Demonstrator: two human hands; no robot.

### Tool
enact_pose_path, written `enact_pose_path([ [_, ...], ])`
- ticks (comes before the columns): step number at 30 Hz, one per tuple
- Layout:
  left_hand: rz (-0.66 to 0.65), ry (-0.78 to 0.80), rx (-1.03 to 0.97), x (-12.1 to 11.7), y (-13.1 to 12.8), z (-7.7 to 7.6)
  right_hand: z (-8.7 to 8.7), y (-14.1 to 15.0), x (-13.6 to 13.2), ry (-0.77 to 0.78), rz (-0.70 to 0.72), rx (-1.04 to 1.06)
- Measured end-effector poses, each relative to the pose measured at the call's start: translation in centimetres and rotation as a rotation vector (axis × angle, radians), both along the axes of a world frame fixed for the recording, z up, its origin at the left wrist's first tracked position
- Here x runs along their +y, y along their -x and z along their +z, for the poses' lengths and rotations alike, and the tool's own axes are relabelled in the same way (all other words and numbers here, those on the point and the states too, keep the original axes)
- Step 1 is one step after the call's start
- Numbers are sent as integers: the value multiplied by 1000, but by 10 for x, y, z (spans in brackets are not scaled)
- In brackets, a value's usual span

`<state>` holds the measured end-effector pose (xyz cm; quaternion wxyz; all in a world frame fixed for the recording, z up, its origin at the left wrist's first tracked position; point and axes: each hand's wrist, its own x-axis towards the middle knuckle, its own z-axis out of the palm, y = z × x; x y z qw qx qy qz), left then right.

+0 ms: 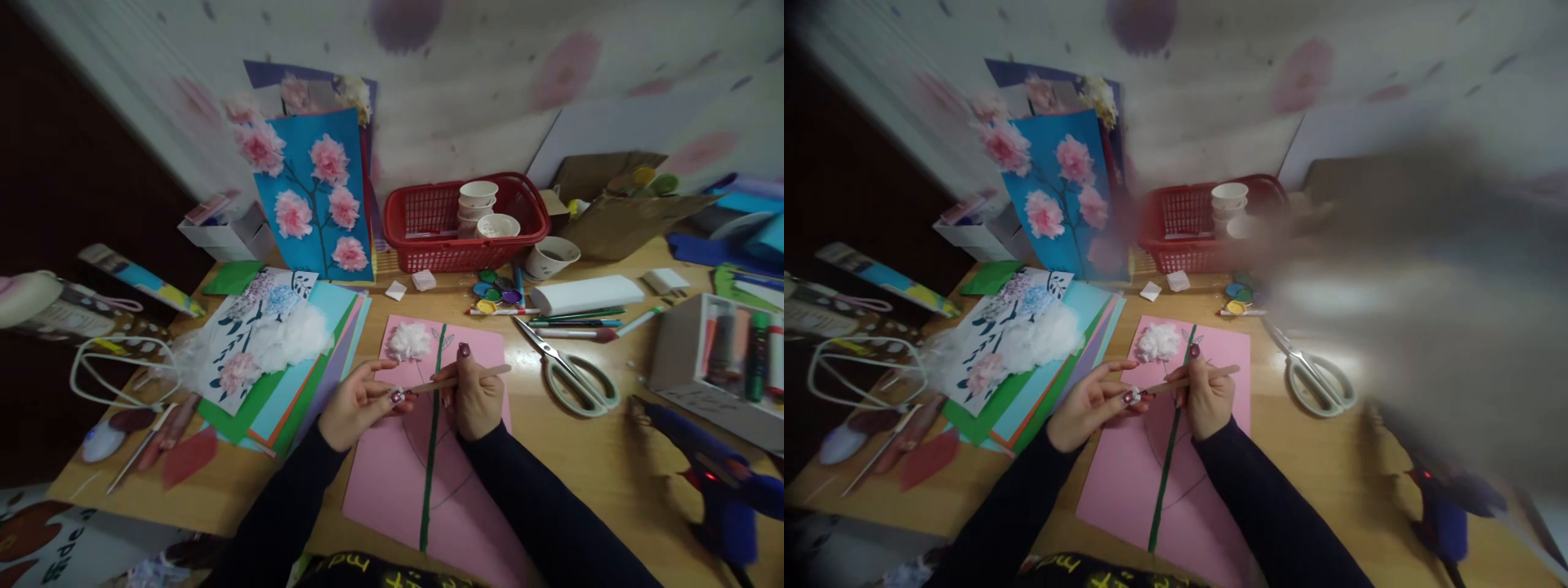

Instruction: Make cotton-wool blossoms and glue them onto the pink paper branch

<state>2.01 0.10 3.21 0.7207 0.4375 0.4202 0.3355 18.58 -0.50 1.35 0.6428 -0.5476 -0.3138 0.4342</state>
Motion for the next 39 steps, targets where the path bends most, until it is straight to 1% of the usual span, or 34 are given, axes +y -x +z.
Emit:
enact_pose_path([
  [2,4,-17,51,3,3,1,1,0,-1,-4,23,3],
  [4,27,-37,71,7,10,5,3,1,-1,-14,10,34],
  [5,51,-50,72,9,14,7,4,2,-1,-26,-4,56],
  [7,140,-93,71,13,25,13,5,4,-2,-59,-17,97],
  [10,260,-135,96,16,40,20,6,7,-5,-76,49,116],
  [12,304,-143,108,15,44,23,7,7,-6,-68,80,110],
  [14,317,-143,121,14,43,23,7,4,-3,-80,40,97],
  [17,291,-158,137,16,33,21,5,-9,6,-139,-67,7],
  [20,229,-204,185,22,21,22,-1,-22,15,-154,-103,-182],
  [23,172,-256,291,30,9,22,-9,-29,19,-111,-72,-342],
  [27,140,-307,402,36,-6,19,-14,-30,19,-114,36,-440],
  [30,114,-367,475,40,-16,12,-15,-30,20,-125,80,-428],
  [35,38,-456,524,47,-28,-2,-21,-31,23,-145,78,-311],
  [39,47,-539,564,56,-37,-16,-25,-30,26,-125,58,-221],
])
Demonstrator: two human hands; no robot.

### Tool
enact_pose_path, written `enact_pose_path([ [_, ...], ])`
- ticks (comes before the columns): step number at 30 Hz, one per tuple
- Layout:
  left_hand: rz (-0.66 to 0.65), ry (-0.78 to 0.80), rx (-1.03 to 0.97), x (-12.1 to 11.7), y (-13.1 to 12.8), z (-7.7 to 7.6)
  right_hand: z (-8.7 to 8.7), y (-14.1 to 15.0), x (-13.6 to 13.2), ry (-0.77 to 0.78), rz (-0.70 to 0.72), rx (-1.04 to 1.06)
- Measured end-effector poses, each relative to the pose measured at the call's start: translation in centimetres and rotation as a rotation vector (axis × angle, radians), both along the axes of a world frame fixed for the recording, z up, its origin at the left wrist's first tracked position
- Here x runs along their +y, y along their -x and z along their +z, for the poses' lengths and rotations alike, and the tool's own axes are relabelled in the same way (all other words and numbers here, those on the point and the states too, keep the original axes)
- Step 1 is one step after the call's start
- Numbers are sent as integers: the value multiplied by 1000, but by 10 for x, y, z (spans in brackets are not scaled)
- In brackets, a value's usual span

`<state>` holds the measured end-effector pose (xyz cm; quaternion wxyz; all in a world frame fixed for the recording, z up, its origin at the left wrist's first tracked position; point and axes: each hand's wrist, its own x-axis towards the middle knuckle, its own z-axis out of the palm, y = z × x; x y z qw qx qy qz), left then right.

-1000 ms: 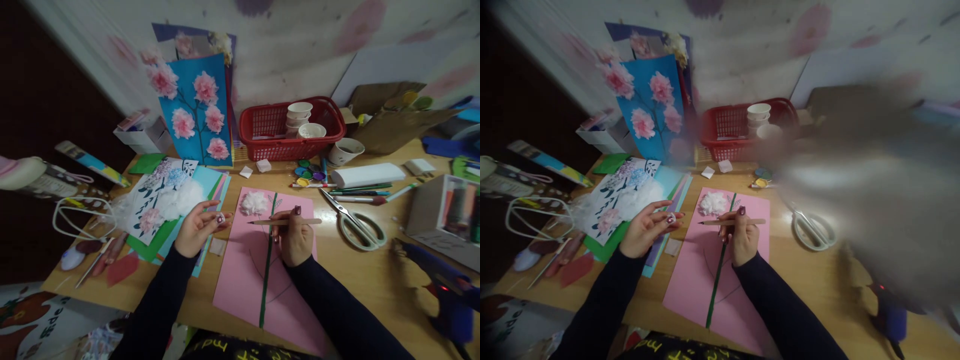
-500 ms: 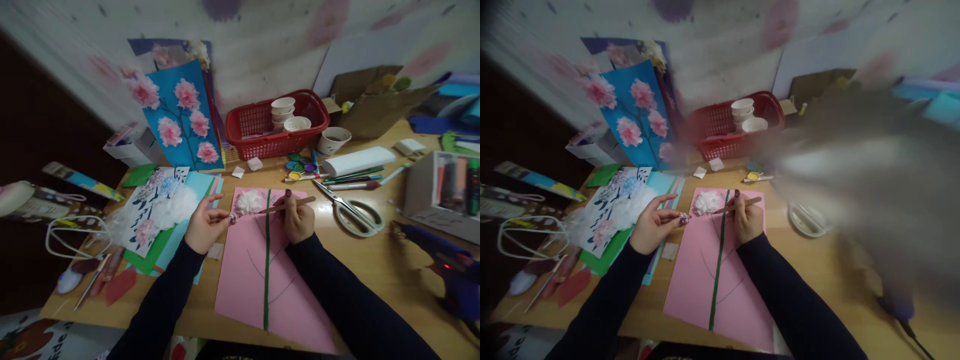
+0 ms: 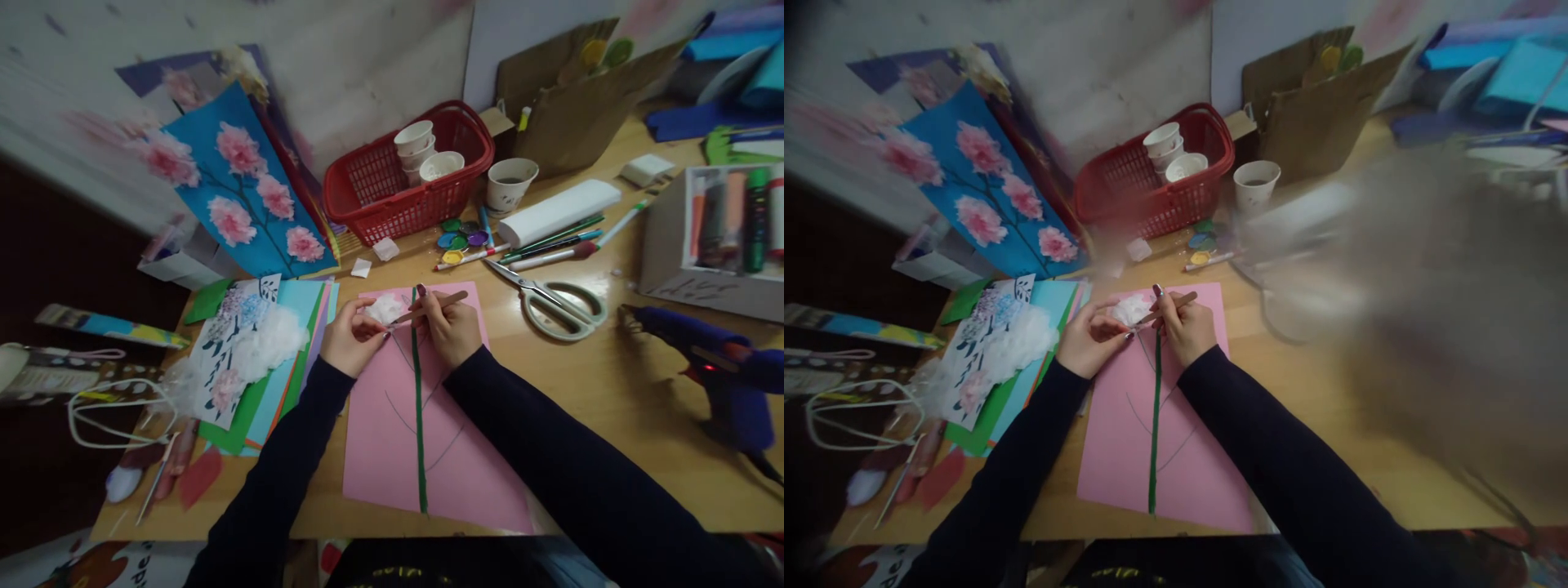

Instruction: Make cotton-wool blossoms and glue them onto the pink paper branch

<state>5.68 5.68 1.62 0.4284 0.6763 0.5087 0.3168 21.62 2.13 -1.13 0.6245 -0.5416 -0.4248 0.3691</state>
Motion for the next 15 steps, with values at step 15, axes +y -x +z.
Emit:
enact_pose_path([
  [15,16,-250,316,8,-11,2,3,0,-3,-45,-5,-147],
])
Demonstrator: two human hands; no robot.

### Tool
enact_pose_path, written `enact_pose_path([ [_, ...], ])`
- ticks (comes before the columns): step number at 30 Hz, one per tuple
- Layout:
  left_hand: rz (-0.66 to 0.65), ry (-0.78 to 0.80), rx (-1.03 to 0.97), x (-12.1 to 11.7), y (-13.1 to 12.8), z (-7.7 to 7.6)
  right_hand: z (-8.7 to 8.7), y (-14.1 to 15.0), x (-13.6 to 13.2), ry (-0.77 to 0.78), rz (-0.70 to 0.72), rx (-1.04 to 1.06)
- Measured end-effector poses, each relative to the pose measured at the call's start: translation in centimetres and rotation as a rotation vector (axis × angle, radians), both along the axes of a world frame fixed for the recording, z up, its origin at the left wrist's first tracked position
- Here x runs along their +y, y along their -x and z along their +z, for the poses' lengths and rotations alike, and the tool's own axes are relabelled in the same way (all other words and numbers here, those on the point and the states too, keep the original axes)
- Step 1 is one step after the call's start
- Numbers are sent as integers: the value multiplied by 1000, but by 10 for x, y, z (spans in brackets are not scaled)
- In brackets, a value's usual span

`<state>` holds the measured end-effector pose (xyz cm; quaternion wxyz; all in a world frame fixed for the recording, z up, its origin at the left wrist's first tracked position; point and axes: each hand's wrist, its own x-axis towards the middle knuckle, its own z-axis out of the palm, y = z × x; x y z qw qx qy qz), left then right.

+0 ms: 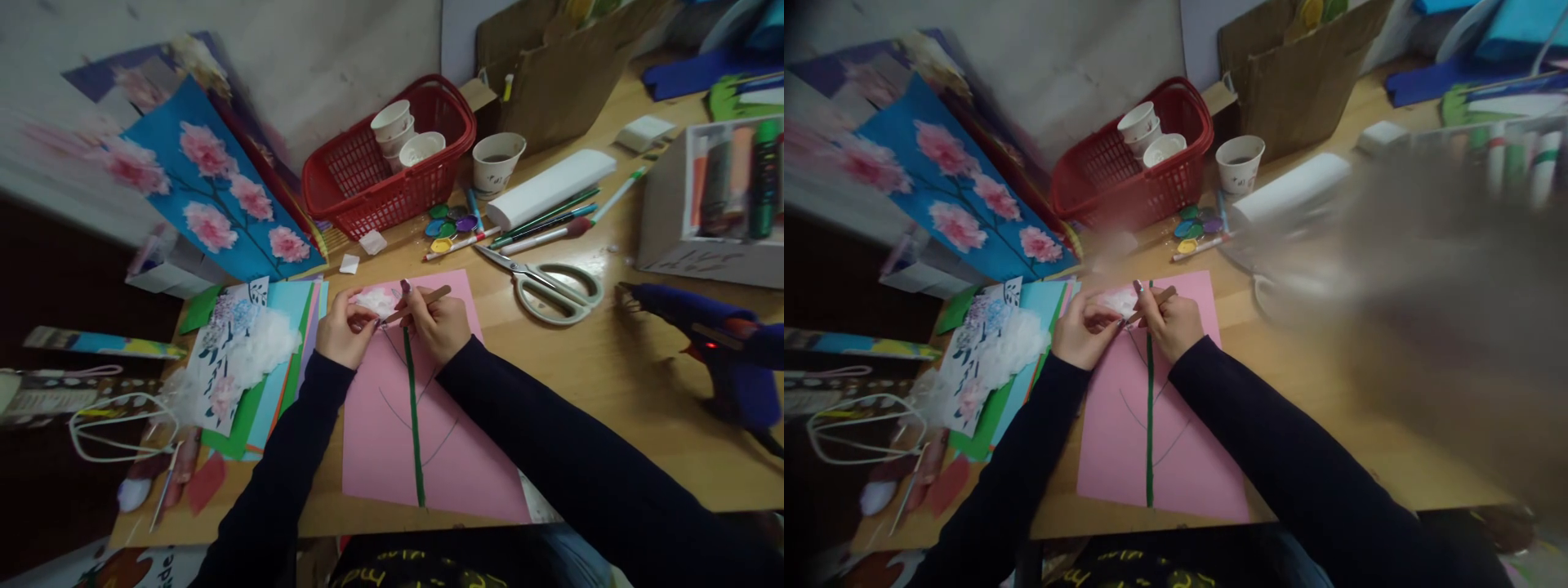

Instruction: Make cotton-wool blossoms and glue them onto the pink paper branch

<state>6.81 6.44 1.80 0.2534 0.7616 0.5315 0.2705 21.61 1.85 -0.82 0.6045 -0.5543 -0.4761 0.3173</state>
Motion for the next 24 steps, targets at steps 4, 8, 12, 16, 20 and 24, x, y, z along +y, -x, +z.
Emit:
enact_pose_path([
  [4,-1,-16,-10,1,2,-2,0,0,0,-15,42,-93],
  [8,1,16,-44,2,3,-3,1,1,-1,-19,39,-89],
  [12,2,29,-50,3,2,-3,0,1,-1,-27,39,-78],
  [16,-17,21,-41,3,2,-5,-1,1,0,-31,44,-93],
  [20,-50,51,-77,3,4,-7,-1,1,0,-38,55,-111],
  [24,-91,72,-88,1,6,-7,0,1,0,-55,54,-156],
])
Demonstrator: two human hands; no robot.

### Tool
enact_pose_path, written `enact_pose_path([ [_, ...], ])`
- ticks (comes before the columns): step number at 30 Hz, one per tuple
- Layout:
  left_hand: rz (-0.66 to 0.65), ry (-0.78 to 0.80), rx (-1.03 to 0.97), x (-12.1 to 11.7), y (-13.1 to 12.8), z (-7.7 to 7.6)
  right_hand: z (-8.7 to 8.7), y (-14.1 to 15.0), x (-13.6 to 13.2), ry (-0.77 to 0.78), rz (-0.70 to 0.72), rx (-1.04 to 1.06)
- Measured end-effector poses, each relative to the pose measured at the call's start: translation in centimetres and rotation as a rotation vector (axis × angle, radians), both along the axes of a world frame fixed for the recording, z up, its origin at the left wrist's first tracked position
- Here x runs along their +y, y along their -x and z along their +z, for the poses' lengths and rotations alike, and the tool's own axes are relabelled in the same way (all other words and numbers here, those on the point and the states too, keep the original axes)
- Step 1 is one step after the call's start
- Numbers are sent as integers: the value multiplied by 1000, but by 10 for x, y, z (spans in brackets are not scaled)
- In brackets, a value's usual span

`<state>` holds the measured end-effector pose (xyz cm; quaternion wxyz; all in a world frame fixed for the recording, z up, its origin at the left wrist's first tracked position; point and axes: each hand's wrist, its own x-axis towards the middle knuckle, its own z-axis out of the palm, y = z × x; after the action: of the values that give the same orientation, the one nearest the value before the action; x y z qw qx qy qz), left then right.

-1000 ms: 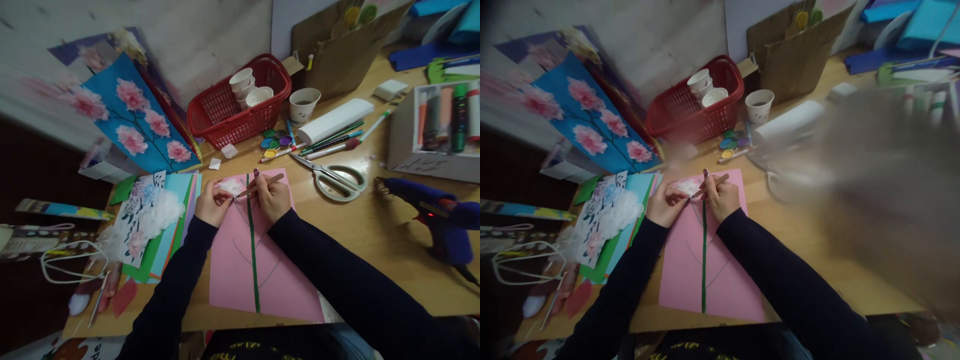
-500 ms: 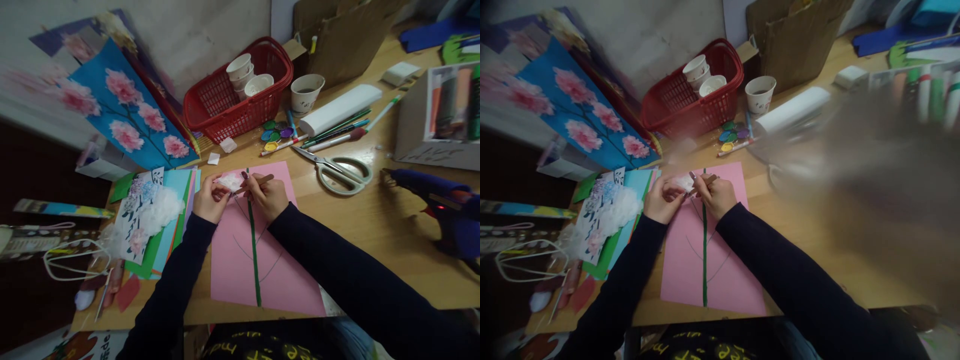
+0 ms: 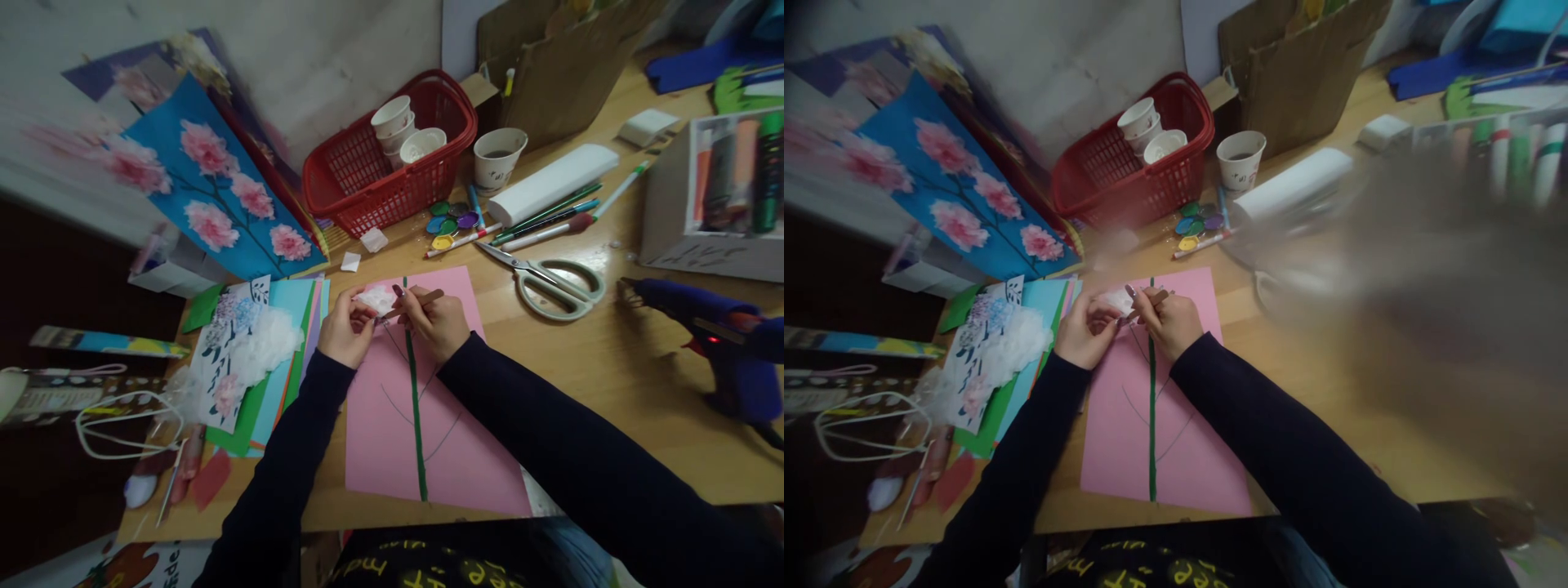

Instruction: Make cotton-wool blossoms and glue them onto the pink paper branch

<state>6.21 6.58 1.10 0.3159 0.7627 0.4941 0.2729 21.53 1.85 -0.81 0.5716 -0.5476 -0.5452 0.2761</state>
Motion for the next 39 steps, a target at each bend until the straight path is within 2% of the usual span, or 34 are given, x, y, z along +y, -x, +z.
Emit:
enact_pose_path([
  [7,38,-9,-1,1,0,0,0,0,0,-7,-2,-15],
  [17,10,-16,12,1,-1,0,2,1,1,-2,-9,-12],
  [21,-12,-101,42,-12,16,12,0,1,1,20,-4,-16],
  [25,-17,-212,172,-41,47,20,0,2,1,27,-3,-31],
  [27,-8,-228,220,-56,64,18,1,3,0,38,-15,-41],
  [31,45,-250,278,-74,90,4,2,5,0,73,-46,-28],
  [35,60,-280,289,-77,100,-8,4,9,1,87,-113,5],
  [39,65,-275,299,-75,101,-13,7,13,0,84,-155,-27],
])
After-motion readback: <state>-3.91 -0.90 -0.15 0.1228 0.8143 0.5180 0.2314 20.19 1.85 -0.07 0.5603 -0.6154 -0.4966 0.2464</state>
